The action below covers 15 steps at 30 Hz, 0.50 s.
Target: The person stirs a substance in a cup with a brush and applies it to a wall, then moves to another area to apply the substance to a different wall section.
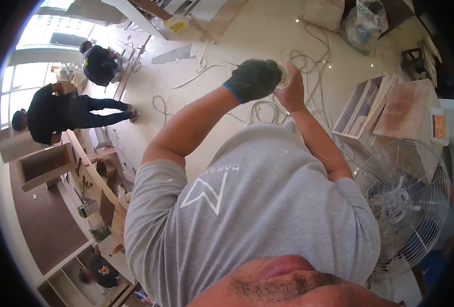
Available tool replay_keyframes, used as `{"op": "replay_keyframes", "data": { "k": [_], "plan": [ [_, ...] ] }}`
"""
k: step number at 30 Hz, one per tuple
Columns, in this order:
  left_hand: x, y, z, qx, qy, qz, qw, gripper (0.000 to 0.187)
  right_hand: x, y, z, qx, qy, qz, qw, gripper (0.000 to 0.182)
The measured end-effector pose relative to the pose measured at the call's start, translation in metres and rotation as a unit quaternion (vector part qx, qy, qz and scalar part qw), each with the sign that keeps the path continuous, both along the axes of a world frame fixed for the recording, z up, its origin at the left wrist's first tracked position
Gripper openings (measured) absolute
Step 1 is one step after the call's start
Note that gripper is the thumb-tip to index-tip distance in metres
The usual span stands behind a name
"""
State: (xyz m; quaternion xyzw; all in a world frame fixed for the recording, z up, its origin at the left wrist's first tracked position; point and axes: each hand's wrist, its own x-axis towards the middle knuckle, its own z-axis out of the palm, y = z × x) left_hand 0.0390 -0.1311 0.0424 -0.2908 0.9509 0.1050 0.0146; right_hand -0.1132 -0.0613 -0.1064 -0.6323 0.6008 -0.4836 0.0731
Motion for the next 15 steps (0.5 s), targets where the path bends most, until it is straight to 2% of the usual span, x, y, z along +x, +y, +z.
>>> {"op": "replay_keyframes", "data": {
  "k": [3, 6, 10, 15],
  "plan": [
    [0.004, 0.0, -0.006, -0.008, -0.004, -0.04, 0.999, 0.015, -0.001, 0.001, 0.001, -0.002, -0.002, 0.001, 1.0, 0.096],
    [0.007, -0.004, 0.006, -0.044, -0.005, -0.012, 0.999, 0.013, 0.0, 0.003, 0.001, -0.002, -0.002, 0.005, 1.0, 0.095],
    [-0.002, 0.001, -0.016, -0.032, 0.057, -0.098, 0.993, 0.012, 0.001, 0.001, 0.0, -0.018, 0.0, 0.018, 1.0, 0.094],
    [0.013, -0.011, -0.005, -0.002, -0.037, -0.057, 0.998, 0.013, -0.003, 0.005, 0.001, -0.003, -0.011, 0.009, 1.0, 0.094]
  ]
}}
